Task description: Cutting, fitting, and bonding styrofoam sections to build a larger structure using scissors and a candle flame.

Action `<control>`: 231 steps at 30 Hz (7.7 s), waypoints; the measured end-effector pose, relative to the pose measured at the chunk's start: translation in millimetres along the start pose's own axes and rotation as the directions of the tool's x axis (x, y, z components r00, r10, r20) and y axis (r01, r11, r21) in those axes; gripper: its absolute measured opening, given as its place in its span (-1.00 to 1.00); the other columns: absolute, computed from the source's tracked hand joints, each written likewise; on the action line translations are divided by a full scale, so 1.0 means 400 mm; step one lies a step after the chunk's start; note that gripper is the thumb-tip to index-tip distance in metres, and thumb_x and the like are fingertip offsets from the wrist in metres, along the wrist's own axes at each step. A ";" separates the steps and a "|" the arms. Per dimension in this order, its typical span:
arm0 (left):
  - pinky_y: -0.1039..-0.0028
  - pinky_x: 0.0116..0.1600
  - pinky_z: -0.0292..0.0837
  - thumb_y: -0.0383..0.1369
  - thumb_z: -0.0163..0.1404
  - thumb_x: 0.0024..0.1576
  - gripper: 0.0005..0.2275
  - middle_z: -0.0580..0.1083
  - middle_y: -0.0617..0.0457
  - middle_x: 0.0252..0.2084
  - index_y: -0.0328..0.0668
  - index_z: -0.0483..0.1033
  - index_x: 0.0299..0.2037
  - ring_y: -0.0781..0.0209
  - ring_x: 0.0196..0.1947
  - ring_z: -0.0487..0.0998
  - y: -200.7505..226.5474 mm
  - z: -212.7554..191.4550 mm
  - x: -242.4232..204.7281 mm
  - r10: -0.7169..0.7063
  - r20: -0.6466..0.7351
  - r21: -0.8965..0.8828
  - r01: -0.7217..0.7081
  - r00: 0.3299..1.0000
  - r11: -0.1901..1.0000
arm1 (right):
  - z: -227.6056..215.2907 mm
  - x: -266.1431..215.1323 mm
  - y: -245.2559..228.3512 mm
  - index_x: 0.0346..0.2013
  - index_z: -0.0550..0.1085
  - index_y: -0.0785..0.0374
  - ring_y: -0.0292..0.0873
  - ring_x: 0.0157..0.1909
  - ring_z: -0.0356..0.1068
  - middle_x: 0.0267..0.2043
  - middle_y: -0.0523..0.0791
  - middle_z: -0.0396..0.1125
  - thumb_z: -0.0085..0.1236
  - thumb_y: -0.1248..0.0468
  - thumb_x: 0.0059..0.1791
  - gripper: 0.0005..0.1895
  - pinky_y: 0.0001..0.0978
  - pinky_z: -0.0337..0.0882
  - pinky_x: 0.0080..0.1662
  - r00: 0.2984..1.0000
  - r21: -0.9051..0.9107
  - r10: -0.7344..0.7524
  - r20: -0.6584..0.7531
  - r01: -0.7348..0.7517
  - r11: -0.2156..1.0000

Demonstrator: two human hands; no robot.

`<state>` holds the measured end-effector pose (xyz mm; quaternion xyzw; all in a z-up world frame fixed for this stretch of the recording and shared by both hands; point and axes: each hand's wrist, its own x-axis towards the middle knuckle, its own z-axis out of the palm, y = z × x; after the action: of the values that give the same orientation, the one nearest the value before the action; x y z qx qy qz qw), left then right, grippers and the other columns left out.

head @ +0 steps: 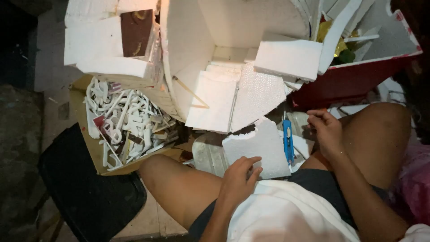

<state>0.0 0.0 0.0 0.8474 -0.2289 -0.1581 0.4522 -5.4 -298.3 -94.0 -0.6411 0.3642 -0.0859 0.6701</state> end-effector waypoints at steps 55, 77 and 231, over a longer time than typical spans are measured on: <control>0.31 0.19 0.43 0.11 -0.51 0.23 -0.34 0.53 -0.01 0.00 -0.25 0.51 0.09 0.08 -0.03 0.49 0.425 -0.208 0.057 0.505 0.255 -0.568 -0.295 0.825 0.768 | -0.126 0.090 -0.018 0.00 0.59 0.41 0.10 -0.15 0.41 -0.07 0.11 0.48 0.18 0.33 0.07 -0.75 -0.15 0.39 -0.09 0.826 -0.698 -0.493 0.273 0.523 0.489; 0.49 -0.27 0.37 -0.22 -0.02 0.19 -0.74 0.49 0.05 -0.29 -0.23 0.60 -0.12 0.25 -0.41 0.42 0.145 -0.029 0.208 0.046 -0.042 -0.180 -0.053 0.998 0.982 | -0.215 0.119 -0.144 0.03 0.52 0.09 -0.08 -0.26 0.47 -0.17 -0.04 0.50 0.29 0.31 -0.11 -0.60 -0.23 0.47 -0.20 0.903 -0.837 0.175 0.392 0.271 0.476; 0.35 -0.09 0.57 -0.31 0.18 0.15 -0.70 0.56 -0.15 -0.11 -0.20 0.57 0.07 0.08 -0.14 0.59 0.141 0.131 0.152 -0.369 -0.050 -0.683 0.239 0.928 0.691 | -0.006 -0.105 0.032 -0.04 0.49 0.31 -0.37 -0.32 0.30 -0.33 -0.22 0.22 0.12 0.35 0.10 -0.84 -0.57 0.40 -0.20 0.968 0.233 -0.131 0.215 0.080 0.969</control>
<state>12.5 -96.2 15.3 0.6666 0.0293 -0.2235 0.7105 -41.7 -273.6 -89.6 -0.5861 0.2378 -0.0874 0.7696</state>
